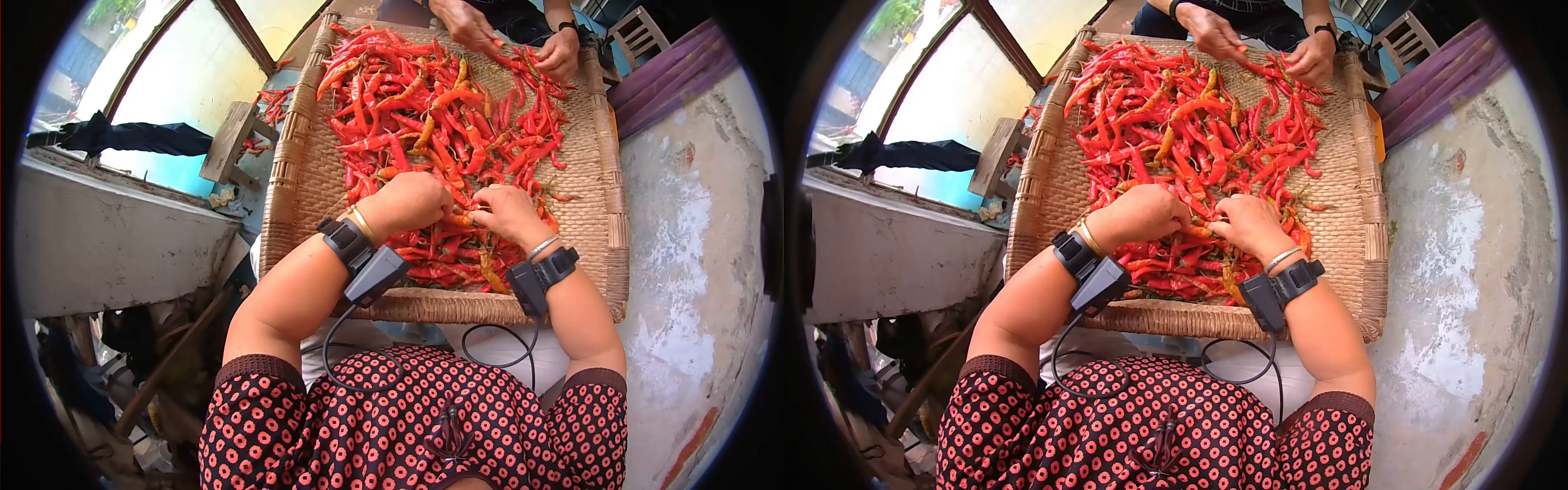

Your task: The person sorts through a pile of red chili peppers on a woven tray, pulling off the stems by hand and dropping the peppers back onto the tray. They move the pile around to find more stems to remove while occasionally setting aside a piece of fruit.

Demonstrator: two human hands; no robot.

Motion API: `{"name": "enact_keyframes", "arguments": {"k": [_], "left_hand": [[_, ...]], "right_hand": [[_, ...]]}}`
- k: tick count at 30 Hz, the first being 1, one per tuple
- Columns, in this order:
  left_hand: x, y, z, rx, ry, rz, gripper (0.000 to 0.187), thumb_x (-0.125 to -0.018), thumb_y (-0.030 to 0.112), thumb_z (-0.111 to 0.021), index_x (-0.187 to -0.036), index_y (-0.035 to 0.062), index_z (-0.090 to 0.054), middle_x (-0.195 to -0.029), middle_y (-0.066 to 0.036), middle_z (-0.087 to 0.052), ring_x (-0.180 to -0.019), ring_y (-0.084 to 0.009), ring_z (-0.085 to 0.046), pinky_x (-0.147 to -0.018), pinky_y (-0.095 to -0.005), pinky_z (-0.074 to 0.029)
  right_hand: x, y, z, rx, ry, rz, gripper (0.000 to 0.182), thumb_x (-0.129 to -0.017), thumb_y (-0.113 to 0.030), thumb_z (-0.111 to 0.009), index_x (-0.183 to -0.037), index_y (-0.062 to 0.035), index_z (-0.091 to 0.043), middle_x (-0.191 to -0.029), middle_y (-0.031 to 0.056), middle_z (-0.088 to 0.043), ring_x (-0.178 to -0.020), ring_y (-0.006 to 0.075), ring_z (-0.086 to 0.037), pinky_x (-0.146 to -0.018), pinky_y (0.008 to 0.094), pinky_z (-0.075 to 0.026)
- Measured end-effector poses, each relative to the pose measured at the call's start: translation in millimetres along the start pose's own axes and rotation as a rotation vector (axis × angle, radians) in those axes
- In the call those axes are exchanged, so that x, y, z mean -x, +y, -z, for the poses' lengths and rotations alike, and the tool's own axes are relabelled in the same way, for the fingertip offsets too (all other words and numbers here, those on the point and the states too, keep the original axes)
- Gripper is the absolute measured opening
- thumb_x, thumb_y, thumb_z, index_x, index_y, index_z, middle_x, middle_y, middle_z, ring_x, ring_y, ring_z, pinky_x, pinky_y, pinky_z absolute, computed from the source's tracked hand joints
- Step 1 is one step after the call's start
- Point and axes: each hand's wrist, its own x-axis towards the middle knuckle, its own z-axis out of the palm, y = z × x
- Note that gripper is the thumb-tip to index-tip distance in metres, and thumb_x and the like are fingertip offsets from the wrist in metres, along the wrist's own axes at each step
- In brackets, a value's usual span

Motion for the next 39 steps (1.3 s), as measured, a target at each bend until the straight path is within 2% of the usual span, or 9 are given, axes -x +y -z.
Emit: {"name": "enact_keyframes", "arguments": {"k": [8,9,13,17,23,25,30,34,39], "left_hand": [[-2,0,2,0.116,0.009,-0.015,0.012,-0.07,0.013,-0.055,-0.076,0.0097,-0.065,-0.069,-0.011,-0.062,-0.069,-0.0292,-0.061,-0.063,-0.0393,-0.047],[-3,2,4,0.12,-0.004,-0.021,0.012,-0.07,0.013,-0.055,-0.076,0.0089,-0.065,-0.069,-0.011,-0.062,-0.069,-0.0289,-0.061,-0.063,-0.0392,-0.047],[-5,-4,-6,0.108,0.064,-0.072,0.012,-0.072,0.013,-0.055,-0.077,0.0067,-0.063,-0.072,-0.011,-0.062,-0.071,-0.0292,-0.061,-0.063,-0.039,-0.048],[-4,-2,-16,0.114,0.166,-0.113,0.012,-0.073,0.014,-0.058,-0.08,0.0057,-0.062,-0.076,-0.011,-0.061,-0.072,-0.0302,-0.059,-0.064,-0.0391,-0.047],[-2,6,-6,-0.091,0.163,0.019,0.018,-0.072,0.015,-0.06,-0.087,0.0056,-0.062,-0.08,-0.012,-0.059,-0.074,-0.0316,-0.059,-0.066,-0.0389,-0.048],[-2,9,-7,0.036,0.418,0.01,0.03,-0.07,0.017,-0.064,-0.097,0.0065,-0.057,-0.092,-0.012,-0.057,-0.081,-0.0306,-0.059,-0.068,-0.04,-0.049],[-8,12,-13,0.199,0.362,-0.148,0.048,-0.069,0.017,-0.068,-0.114,0.0089,-0.051,-0.108,-0.014,-0.056,-0.092,-0.0299,-0.058,-0.076,-0.0365,-0.048],[-8,9,-22,0.25,0.253,-0.202,0.031,-0.075,0.02,-0.065,-0.102,0.0062,-0.059,-0.097,-0.013,-0.061,-0.085,-0.0306,-0.059,-0.074,-0.037,-0.048],[-8,6,-22,0.237,0.254,-0.089,0.018,-0.079,0.024,-0.057,-0.083,0.0072,-0.062,-0.07,-0.014,-0.061,-0.066,-0.0339,-0.058,-0.059,-0.0429,-0.047]], "right_hand": [[-1,22,29,-0.314,0.011,-0.068,0.023,-0.068,-0.022,-0.067,-0.083,-0.0052,-0.065,-0.074,0.0131,-0.061,-0.072,0.0267,-0.06,-0.066,0.0352,-0.047],[0,25,33,-0.368,0.026,-0.057,0.017,-0.077,-0.016,-0.062,-0.084,-0.0005,-0.062,-0.073,0.0043,-0.06,-0.066,0.0135,-0.058,-0.059,0.0274,-0.045],[5,30,53,-0.745,-0.04,-0.413,0.012,-0.083,-0.013,-0.058,-0.092,-0.0047,-0.059,-0.067,-0.0029,-0.056,-0.051,0.0035,-0.052,-0.042,0.0172,-0.042],[10,30,59,-0.867,-0.179,-0.342,0.011,-0.082,-0.013,-0.057,-0.09,-0.005,-0.058,-0.068,-0.0019,-0.056,-0.053,0.0035,-0.052,-0.043,0.0172,-0.042],[17,39,76,-1.052,-0.099,-0.187,0.009,-0.082,-0.01,-0.056,-0.089,-0.0043,-0.057,-0.07,-0.0006,-0.057,-0.055,0.0038,-0.052,-0.049,0.0165,-0.044],[19,44,76,-1.083,-0.082,-0.155,0.01,-0.081,-0.011,-0.056,-0.088,-0.0045,-0.057,-0.071,0.0,-0.057,-0.056,0.0042,-0.052,-0.05,0.0175,-0.044],[18,18,71,-1.128,-0.223,-0.157,0.013,-0.079,-0.012,-0.059,-0.088,-0.0036,-0.058,-0.07,0.0001,-0.056,-0.057,0.0066,-0.055,-0.054,0.0198,-0.046],[14,23,66,-1.21,-0.233,-0.109,0.011,-0.082,-0.01,-0.056,-0.091,-0.0035,-0.059,-0.073,0.0024,-0.059,-0.059,0.0075,-0.056,-0.054,0.0197,-0.046],[15,60,70,-1.527,0.274,-0.098,0.026,-0.084,-0.011,-0.055,-0.108,-0.0022,-0.052,-0.086,0.0088,-0.061,-0.067,0.0101,-0.058,-0.056,0.0229,-0.048]]}}
